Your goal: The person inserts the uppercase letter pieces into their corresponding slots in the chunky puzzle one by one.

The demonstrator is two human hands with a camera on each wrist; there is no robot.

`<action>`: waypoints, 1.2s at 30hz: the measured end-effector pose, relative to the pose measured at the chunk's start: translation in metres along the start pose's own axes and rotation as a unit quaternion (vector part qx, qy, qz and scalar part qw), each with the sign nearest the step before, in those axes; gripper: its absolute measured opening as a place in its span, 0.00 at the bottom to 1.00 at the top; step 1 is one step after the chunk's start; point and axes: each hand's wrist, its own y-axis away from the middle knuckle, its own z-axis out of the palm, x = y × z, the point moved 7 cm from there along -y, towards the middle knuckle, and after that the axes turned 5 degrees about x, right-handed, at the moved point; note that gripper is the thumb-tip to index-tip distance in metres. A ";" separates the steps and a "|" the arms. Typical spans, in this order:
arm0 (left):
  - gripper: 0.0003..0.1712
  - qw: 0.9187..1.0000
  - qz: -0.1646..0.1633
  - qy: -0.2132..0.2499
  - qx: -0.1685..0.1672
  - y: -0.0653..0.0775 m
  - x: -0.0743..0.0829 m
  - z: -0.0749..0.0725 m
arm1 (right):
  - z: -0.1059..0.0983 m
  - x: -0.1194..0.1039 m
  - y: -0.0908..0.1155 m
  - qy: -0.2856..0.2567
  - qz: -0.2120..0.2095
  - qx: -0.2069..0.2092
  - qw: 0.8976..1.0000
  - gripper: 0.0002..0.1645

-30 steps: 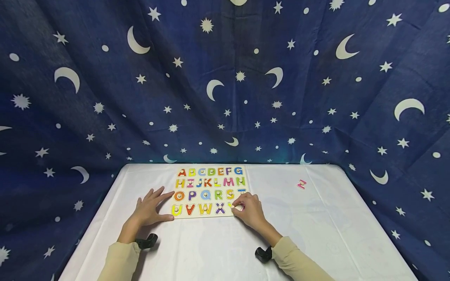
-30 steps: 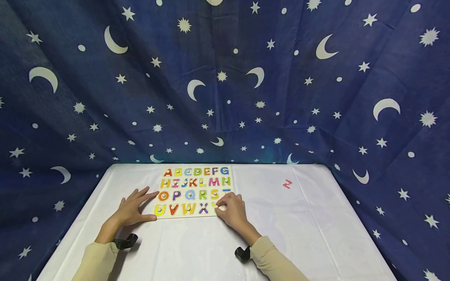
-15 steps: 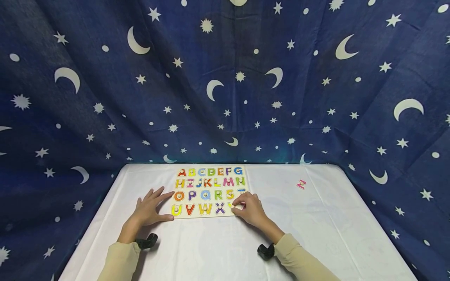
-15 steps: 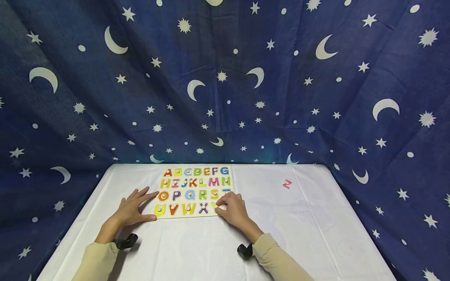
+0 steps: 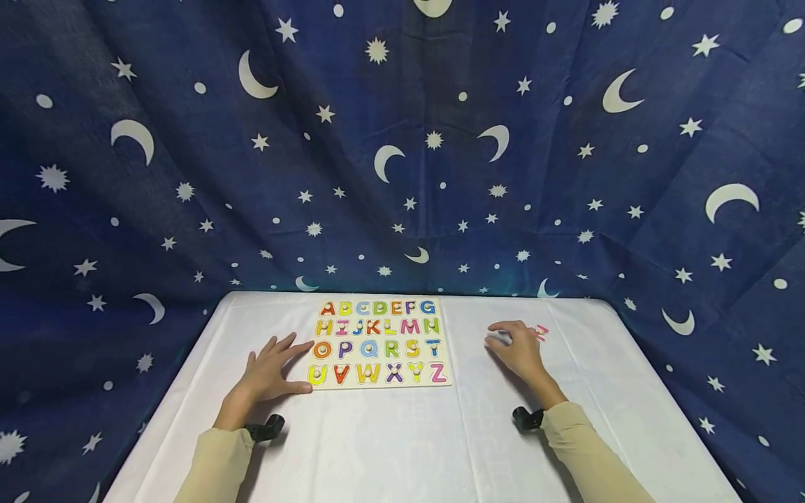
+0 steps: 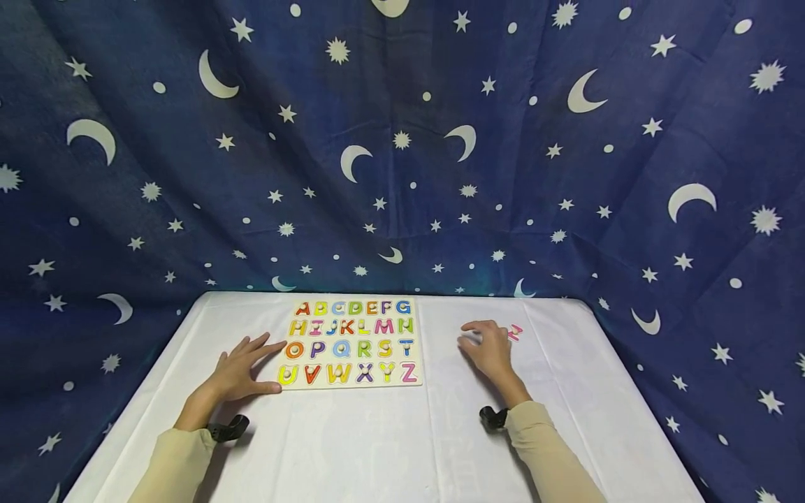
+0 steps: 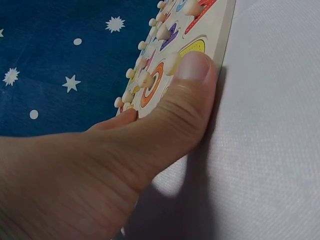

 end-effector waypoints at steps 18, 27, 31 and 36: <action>0.60 1.000 -0.007 0.004 -0.002 -0.004 -0.001 0.006 | -0.058 0.098 -0.012 0.037 0.100 0.020 0.994 0.17; 0.60 1.000 -0.007 0.005 0.002 -0.004 -0.002 0.005 | -0.061 0.108 -0.013 0.022 0.074 0.030 0.997 0.18; 0.60 1.000 -0.002 0.011 0.011 -0.004 -0.003 0.005 | -0.060 0.113 -0.015 0.020 0.094 0.020 0.995 0.20; 0.59 1.000 0.000 0.012 0.010 -0.004 -0.003 0.003 | -0.059 0.115 -0.017 0.024 0.115 0.013 0.993 0.20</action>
